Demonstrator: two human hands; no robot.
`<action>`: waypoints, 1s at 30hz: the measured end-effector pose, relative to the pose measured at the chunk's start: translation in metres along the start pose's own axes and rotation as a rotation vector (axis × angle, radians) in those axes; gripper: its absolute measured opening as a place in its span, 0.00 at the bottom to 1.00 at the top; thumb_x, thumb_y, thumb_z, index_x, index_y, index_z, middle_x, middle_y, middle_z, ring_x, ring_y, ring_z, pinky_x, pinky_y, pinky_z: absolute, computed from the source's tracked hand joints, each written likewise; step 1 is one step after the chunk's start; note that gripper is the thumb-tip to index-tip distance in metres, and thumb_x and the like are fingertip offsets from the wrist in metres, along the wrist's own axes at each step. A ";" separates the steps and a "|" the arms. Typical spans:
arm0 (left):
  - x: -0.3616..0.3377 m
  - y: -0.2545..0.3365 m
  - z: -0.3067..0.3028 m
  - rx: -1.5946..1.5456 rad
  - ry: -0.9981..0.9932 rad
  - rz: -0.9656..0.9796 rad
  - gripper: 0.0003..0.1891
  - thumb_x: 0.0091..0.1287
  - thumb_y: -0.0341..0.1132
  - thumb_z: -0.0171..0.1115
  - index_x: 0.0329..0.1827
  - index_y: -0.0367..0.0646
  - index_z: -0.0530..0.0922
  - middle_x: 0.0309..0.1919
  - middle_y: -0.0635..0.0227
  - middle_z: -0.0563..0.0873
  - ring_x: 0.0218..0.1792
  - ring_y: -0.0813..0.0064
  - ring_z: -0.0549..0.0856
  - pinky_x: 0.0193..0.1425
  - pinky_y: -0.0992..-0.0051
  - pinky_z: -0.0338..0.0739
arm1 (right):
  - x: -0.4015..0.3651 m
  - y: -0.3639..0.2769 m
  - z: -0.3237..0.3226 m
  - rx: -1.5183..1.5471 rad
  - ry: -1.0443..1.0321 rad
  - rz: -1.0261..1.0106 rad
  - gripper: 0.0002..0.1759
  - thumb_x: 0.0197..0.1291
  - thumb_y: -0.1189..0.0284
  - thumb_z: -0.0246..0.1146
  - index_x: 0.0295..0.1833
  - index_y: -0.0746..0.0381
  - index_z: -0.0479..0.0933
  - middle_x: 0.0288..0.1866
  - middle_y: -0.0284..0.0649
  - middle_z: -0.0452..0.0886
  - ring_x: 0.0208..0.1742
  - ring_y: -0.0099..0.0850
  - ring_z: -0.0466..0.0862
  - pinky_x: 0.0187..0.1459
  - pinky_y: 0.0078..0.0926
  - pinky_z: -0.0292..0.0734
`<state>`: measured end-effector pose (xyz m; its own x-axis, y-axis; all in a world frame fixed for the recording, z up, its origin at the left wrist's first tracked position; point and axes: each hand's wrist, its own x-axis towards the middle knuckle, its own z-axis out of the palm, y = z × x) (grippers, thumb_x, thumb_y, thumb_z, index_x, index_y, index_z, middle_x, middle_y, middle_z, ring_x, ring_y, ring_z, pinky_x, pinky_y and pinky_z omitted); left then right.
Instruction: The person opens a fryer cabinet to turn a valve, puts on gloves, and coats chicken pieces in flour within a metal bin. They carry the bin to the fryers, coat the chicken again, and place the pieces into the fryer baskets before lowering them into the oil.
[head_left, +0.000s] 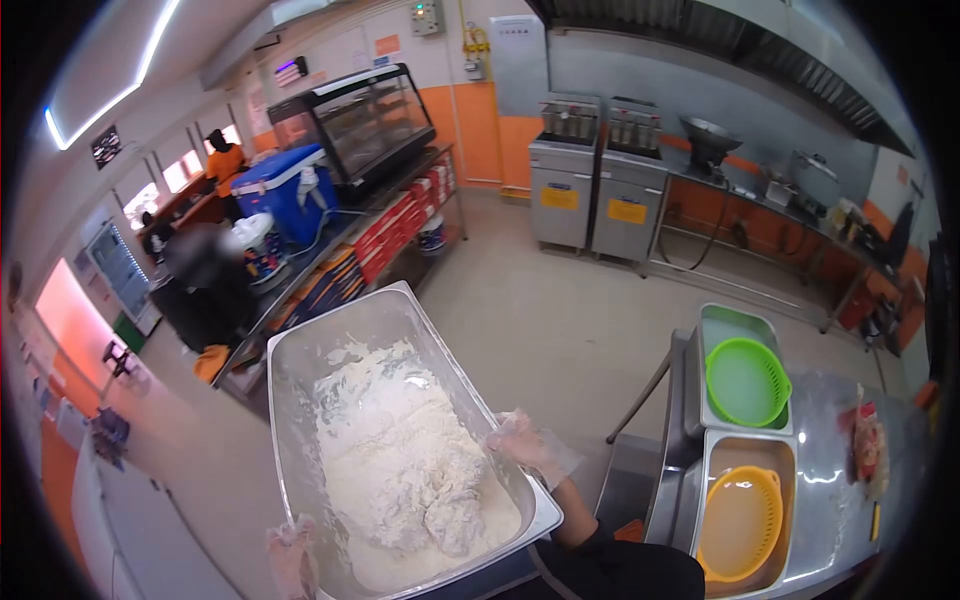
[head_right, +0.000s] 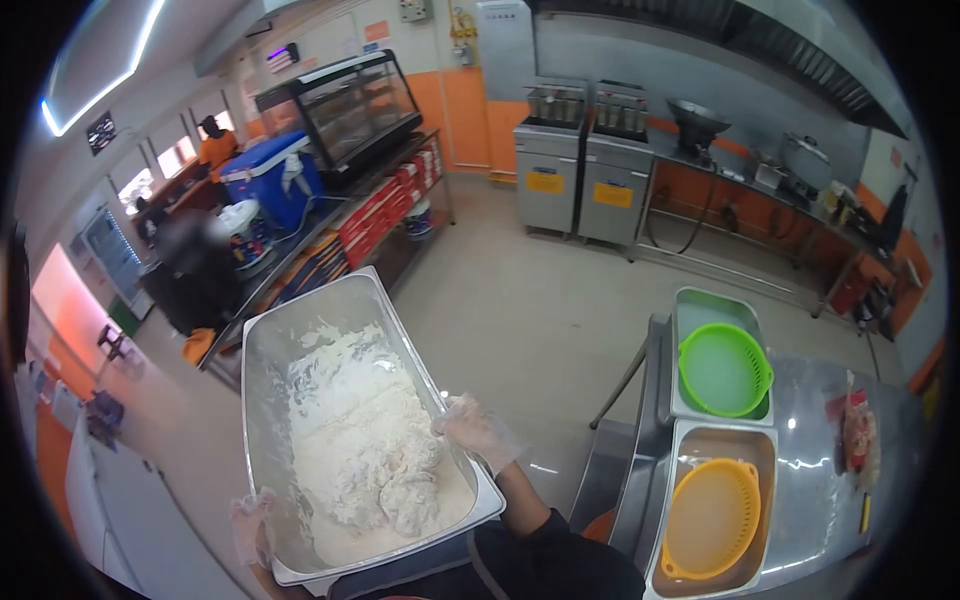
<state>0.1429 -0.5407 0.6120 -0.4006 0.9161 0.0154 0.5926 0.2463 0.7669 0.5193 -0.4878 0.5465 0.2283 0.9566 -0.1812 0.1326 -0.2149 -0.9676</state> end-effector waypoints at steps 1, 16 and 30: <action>0.031 0.001 0.021 -0.029 -0.043 0.019 0.11 0.51 0.35 0.64 0.28 0.39 0.71 0.23 0.67 0.77 0.29 0.78 0.77 0.31 0.75 0.70 | 0.020 -0.002 -0.007 -0.005 0.059 0.011 0.25 0.33 0.65 0.63 0.38 0.72 0.75 0.34 0.50 0.78 0.40 0.36 0.78 0.44 0.28 0.71; 0.243 0.285 0.422 0.233 -0.663 0.513 0.22 0.53 0.54 0.62 0.35 0.41 0.81 0.31 0.56 0.80 0.34 0.59 0.80 0.38 0.67 0.71 | 0.190 0.003 -0.216 -0.018 0.879 0.184 0.12 0.41 0.76 0.60 0.35 0.68 0.78 0.25 0.38 0.79 0.25 0.23 0.77 0.29 0.21 0.71; 0.211 0.528 0.775 0.168 -1.058 0.673 0.22 0.54 0.52 0.62 0.42 0.43 0.81 0.34 0.57 0.82 0.39 0.67 0.80 0.44 0.72 0.72 | 0.337 0.145 -0.500 0.104 1.305 0.241 0.23 0.36 0.66 0.64 0.39 0.69 0.76 0.29 0.43 0.81 0.32 0.34 0.80 0.37 0.27 0.73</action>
<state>0.9130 0.0282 0.5228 0.7205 0.6611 -0.2092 0.5741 -0.3995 0.7147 1.0977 -0.2950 0.4329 0.9945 -0.0041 -0.1046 -0.1016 -0.2792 -0.9549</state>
